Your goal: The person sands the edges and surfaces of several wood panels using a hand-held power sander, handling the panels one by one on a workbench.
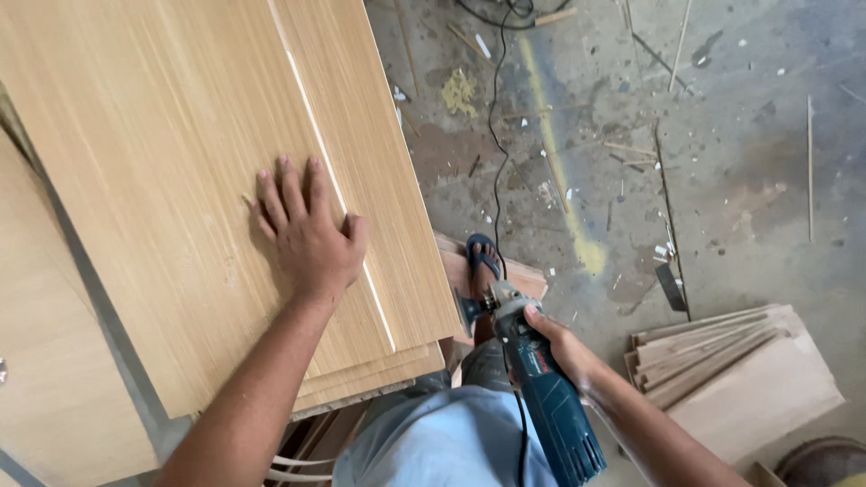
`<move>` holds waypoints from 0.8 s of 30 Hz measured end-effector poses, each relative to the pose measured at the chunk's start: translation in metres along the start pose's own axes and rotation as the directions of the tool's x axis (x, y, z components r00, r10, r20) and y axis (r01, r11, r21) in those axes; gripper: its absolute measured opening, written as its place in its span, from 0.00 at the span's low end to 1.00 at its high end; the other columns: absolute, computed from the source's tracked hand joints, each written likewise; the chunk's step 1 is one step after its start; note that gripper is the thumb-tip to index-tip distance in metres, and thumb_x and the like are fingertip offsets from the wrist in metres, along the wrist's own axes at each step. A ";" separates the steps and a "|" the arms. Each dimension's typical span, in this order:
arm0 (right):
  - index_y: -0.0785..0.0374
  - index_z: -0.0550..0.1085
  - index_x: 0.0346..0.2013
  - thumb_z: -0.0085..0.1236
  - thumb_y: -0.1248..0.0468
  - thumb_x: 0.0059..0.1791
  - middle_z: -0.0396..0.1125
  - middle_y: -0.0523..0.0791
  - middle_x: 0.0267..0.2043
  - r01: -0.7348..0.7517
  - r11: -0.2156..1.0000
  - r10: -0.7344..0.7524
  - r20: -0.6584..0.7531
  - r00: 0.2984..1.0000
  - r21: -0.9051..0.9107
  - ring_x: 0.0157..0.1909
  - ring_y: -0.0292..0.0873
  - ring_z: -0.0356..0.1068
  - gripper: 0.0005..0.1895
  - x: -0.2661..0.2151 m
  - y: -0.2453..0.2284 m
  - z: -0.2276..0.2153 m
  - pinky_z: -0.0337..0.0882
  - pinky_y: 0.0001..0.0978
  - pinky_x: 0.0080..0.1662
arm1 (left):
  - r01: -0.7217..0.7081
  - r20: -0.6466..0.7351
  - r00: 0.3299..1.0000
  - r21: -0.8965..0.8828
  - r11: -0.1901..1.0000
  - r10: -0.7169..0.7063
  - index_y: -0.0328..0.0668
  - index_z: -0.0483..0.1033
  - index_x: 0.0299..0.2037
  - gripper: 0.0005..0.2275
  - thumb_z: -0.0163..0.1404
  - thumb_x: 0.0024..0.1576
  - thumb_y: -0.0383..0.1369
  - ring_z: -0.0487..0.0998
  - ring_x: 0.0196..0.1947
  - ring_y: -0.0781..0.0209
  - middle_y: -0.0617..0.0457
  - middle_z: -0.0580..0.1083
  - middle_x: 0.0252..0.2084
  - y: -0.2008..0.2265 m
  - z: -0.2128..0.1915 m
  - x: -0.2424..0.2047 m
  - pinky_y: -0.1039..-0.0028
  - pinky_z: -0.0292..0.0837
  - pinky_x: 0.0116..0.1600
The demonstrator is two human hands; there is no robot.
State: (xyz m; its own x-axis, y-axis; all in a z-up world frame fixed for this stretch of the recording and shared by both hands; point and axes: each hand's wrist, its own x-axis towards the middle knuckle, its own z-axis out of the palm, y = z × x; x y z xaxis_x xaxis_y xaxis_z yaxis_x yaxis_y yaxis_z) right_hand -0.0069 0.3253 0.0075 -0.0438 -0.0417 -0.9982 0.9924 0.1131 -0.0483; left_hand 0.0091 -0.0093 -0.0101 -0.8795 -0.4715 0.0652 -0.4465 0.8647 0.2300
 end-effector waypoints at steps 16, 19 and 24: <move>0.78 0.71 0.48 0.41 0.31 0.51 0.68 0.63 0.34 0.101 0.959 -0.126 0.077 0.989 0.266 0.32 0.61 0.68 0.46 0.036 0.052 -0.129 0.69 0.48 0.38 | 0.123 0.010 0.992 0.187 0.975 -0.127 0.45 0.62 0.67 0.37 0.48 0.50 0.59 0.44 0.70 0.20 0.33 0.57 0.70 0.062 0.021 0.069 0.24 0.35 0.64; 0.76 0.72 0.47 0.40 0.31 0.51 0.69 0.63 0.35 0.108 0.962 -0.129 0.071 0.989 0.252 0.32 0.63 0.68 0.45 0.027 0.061 -0.136 0.68 0.48 0.37 | 0.125 0.150 0.974 0.264 0.956 -0.169 0.61 0.59 0.67 0.34 0.41 0.53 0.65 0.47 0.70 0.23 0.45 0.55 0.73 0.054 -0.010 0.065 0.25 0.35 0.65; 0.72 0.71 0.55 0.44 0.29 0.49 0.68 0.64 0.39 0.106 0.930 -0.147 0.089 0.985 0.353 0.36 0.63 0.68 0.46 0.033 0.078 -0.150 0.68 0.51 0.41 | 0.161 0.110 0.969 0.390 0.907 -0.220 0.63 0.64 0.66 0.31 0.31 0.58 0.64 0.47 0.71 0.31 0.50 0.59 0.70 -0.001 -0.024 0.058 0.28 0.42 0.65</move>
State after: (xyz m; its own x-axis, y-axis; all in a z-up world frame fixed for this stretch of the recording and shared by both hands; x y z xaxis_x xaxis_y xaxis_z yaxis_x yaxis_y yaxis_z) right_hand 0.0518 0.4816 -0.0349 -0.1783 -0.1463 -0.9730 0.9584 -0.2499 -0.1381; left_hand -0.0371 -0.0413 0.0172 -0.7726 -0.6278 -0.0941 -0.6108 0.7756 -0.1594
